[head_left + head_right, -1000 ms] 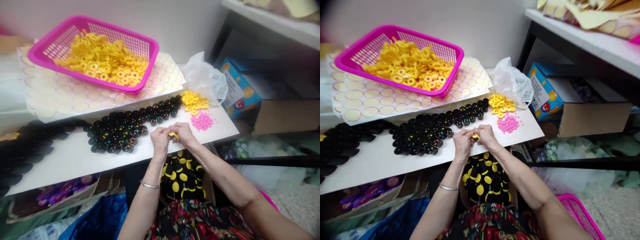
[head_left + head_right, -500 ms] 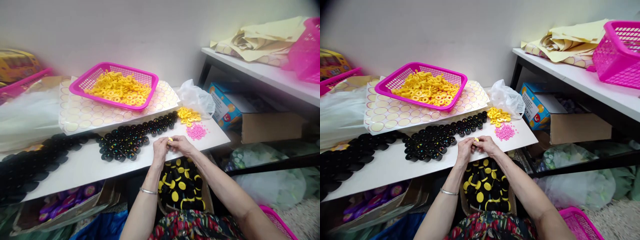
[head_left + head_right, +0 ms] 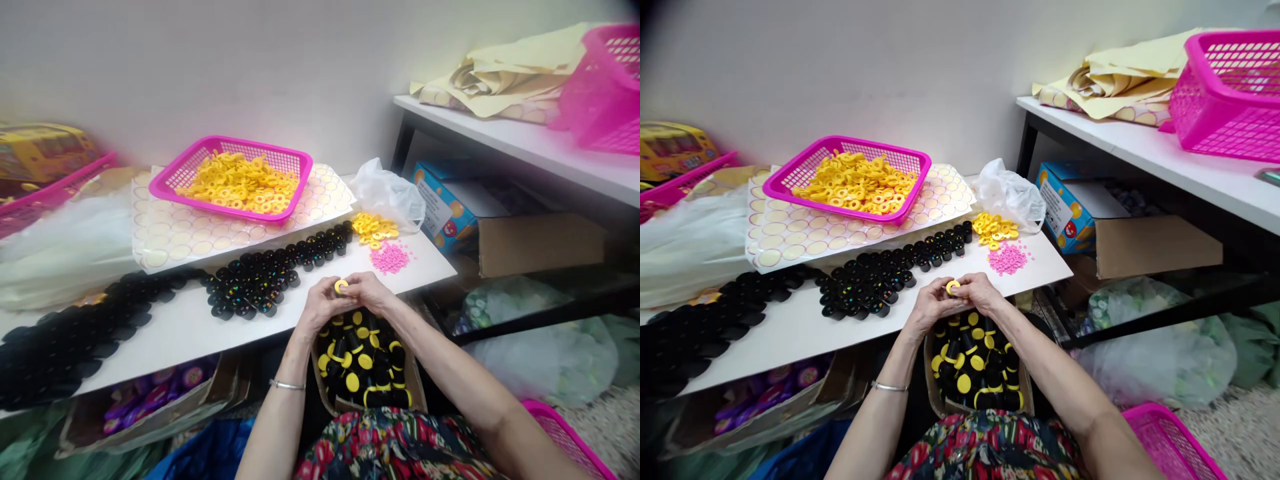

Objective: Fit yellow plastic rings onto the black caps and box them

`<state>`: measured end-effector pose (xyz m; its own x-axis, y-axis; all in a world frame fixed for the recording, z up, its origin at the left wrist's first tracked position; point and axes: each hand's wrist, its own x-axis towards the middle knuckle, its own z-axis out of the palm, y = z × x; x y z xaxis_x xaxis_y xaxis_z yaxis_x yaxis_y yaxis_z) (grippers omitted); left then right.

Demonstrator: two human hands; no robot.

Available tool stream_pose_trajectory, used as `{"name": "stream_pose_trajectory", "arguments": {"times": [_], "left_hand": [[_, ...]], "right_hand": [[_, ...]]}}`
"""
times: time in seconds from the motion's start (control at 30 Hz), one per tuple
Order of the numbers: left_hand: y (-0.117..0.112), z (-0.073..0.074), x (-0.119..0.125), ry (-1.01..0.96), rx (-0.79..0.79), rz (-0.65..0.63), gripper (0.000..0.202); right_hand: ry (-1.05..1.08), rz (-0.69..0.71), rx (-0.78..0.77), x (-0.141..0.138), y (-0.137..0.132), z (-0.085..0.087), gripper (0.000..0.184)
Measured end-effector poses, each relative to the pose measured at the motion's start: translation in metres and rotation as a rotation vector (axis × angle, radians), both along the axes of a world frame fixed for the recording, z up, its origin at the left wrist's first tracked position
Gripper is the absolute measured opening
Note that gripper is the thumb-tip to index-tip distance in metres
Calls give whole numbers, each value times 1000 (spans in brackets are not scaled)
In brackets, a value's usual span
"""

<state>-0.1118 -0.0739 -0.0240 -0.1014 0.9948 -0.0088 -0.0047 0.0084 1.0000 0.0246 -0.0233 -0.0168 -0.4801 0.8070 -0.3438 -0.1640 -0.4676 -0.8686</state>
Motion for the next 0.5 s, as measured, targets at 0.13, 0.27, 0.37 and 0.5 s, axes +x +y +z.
{"name": "stream_pose_trajectory", "arguments": {"times": [0.13,0.27,0.37,0.5], "left_hand": [[-17,4,11,39,100,56,30],[-35,6,21,40,111,104,32],[-48,5,25,165,151,74,29],[-61,2,28,287,228,60,26]], "right_hand": [[188,107,2,32,-22,6,33],[272,124,11,59,-38,0,50],[257,168,-17,62,-47,-7,49],[244,199,-23,55,-55,-14,48]]}}
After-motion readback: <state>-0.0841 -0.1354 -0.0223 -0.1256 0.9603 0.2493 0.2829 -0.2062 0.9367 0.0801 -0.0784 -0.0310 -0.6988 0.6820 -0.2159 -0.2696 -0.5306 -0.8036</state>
